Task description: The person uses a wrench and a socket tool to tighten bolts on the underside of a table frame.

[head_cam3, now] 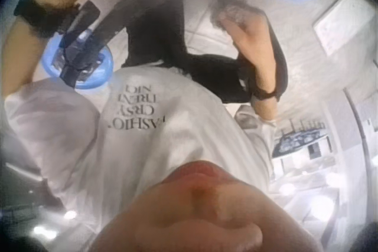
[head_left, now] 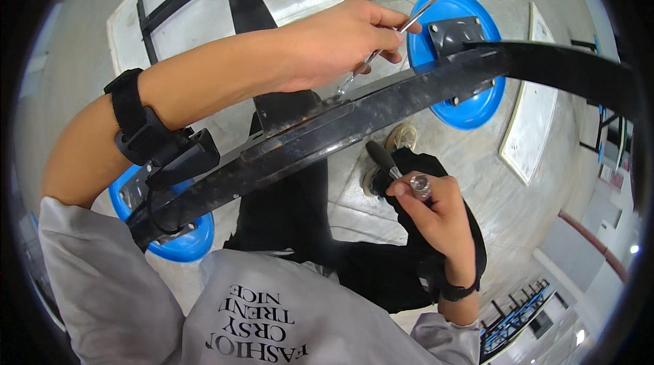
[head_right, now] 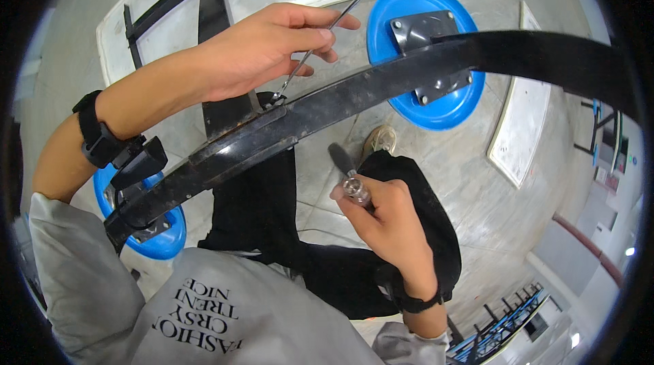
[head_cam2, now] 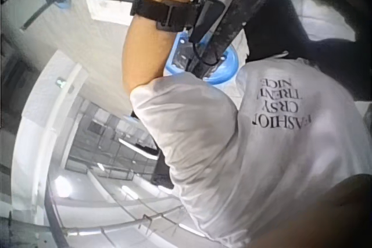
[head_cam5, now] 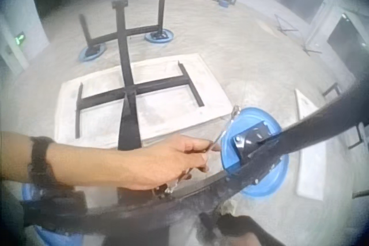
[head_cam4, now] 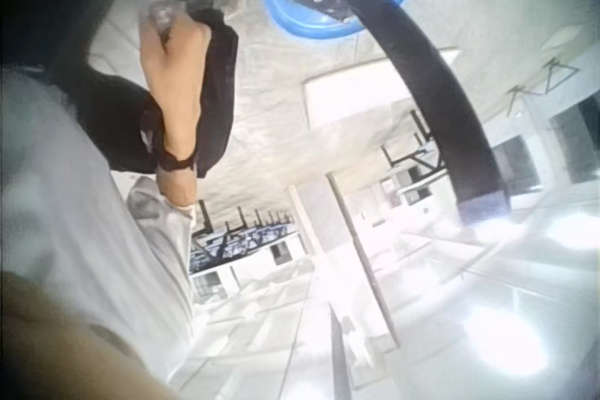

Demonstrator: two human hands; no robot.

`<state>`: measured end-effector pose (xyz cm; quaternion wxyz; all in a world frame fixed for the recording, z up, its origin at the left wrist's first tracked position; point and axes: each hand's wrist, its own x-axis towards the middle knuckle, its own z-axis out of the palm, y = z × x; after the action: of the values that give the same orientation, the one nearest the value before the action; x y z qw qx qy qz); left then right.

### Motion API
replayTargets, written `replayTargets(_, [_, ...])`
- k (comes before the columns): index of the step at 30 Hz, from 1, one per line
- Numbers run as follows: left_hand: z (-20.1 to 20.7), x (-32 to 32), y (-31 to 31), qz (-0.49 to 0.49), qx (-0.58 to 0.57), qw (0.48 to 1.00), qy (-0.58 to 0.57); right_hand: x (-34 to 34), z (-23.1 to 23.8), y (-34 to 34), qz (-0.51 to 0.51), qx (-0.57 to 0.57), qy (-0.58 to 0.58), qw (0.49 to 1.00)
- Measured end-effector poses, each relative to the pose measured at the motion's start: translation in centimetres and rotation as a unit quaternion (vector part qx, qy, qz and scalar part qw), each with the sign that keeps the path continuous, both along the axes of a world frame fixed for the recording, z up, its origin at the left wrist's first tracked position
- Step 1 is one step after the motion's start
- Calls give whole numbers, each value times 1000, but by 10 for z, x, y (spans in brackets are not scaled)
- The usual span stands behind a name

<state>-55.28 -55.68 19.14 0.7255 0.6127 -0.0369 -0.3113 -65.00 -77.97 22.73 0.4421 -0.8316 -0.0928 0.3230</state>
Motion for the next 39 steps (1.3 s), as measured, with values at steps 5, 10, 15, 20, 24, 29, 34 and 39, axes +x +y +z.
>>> replayTargets(5, [-10, 7, 4, -3, 2, 999, 38, 11, -11, 3, 55, -29, -7, 998])
replayTargets(10, [-7, 9, -4, -35, 60, 991, 110, 12, -13, 2, 8, -62, -8, 998])
replayTargets(15, [-4, 6, -15, -49, 97, 988, 107, 1, -27, -2, 54, -42, -31, 997])
replayTargets(20, [3, 3, -27, -32, 176, 977, 120, -2, -21, 2, 99, -51, -42, 993])
replayTargets(24, [5, -3, -31, -10, 167, 980, 109, -1, -19, 4, 112, -36, -55, 992])
replayTargets(29, [6, -3, -39, -26, 225, 972, 63, 1, -13, 5, 128, -50, -66, 988])
replayTargets(34, [6, -3, -39, -41, 198, 976, 77, -3, -9, 11, 112, -38, -84, 989])
replayTargets(39, [1, -9, -39, -15, 229, 973, -5, -5, -10, 17, 127, -38, -96, 986])
